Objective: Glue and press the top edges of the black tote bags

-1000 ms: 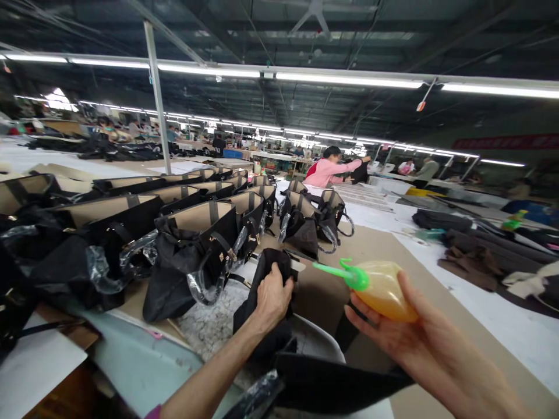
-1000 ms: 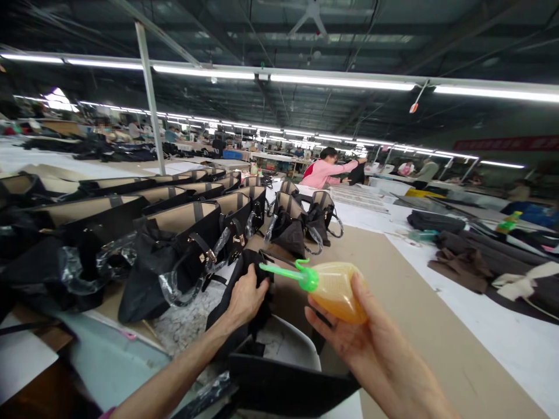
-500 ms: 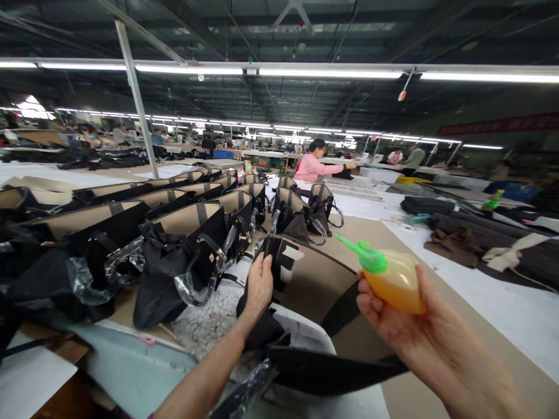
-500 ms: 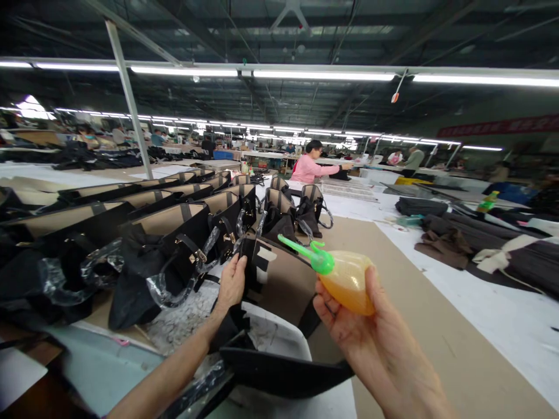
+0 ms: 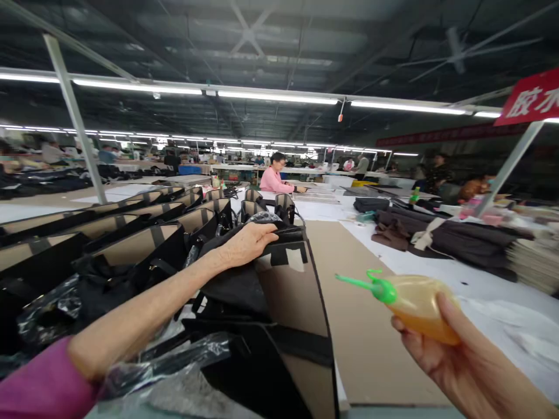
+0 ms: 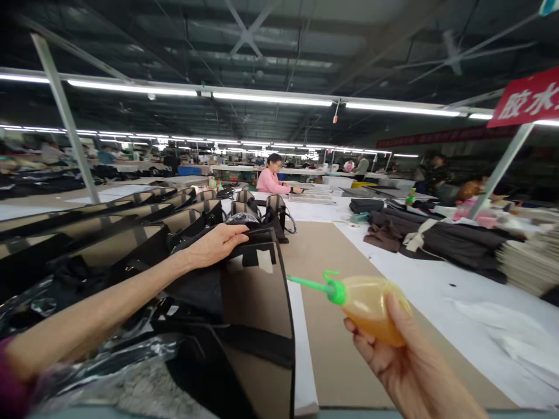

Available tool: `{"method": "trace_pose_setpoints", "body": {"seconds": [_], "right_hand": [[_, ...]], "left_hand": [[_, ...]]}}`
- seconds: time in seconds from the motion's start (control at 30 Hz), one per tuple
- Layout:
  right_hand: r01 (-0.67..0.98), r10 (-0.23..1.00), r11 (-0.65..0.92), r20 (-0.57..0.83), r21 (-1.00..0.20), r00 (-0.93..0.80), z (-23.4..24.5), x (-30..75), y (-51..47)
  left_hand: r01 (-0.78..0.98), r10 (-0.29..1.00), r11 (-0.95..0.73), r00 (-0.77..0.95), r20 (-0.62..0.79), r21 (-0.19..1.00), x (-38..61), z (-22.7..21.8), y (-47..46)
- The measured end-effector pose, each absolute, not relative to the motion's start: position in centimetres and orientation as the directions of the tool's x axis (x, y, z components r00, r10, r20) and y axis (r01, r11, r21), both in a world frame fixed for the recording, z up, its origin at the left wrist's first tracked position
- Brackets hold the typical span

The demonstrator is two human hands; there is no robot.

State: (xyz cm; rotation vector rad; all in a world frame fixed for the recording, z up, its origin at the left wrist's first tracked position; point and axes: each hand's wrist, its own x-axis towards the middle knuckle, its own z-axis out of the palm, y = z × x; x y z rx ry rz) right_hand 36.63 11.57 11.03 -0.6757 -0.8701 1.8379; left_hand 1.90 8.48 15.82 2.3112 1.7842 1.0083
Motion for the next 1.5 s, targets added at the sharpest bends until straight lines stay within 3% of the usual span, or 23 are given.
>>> {"method": "trace_pose_setpoints", "body": {"seconds": [0.17, 0.33, 0.5, 0.73, 0.9, 1.5], "right_hand": [[-0.468, 0.976, -0.146, -0.051, -0.872, -0.210, 11.3, 39.3, 11.5], [-0.283, 0.974, 0.069, 0.126, -0.956, -0.189, 11.0, 39.1, 11.4], [-0.141, 0.934, 0.300, 0.320, -0.944, -0.158, 9.6, 38.6, 12.6], [0.077, 0.877, 0.472, 0.458, -0.878, -0.147, 9.2, 37.8, 14.2], [0.132, 0.837, 0.545, 0.528, -0.828, -0.142, 9.5, 36.7, 15.0], [0.130, 0.818, 0.573, 0.552, -0.809, -0.163, 9.0, 36.4, 16.0]], "left_hand": [[0.845, 0.896, -0.422, 0.335, 0.290, 0.328, 3.2, 17.1, 10.5], [0.811, 0.873, -0.486, 0.464, 0.149, 0.326, 4.9, 16.3, 12.5], [0.770, 0.861, -0.501, 0.489, 0.138, 0.394, 5.4, 13.2, 13.8], [0.765, 0.869, -0.476, 0.484, 0.101, 0.433, 5.2, 11.9, 14.8], [0.763, 0.875, -0.456, 0.479, 0.074, 0.458, 5.3, 11.8, 15.1], [0.751, 0.854, -0.496, 0.512, 0.089, 0.435, 5.4, 11.0, 15.5]]}}
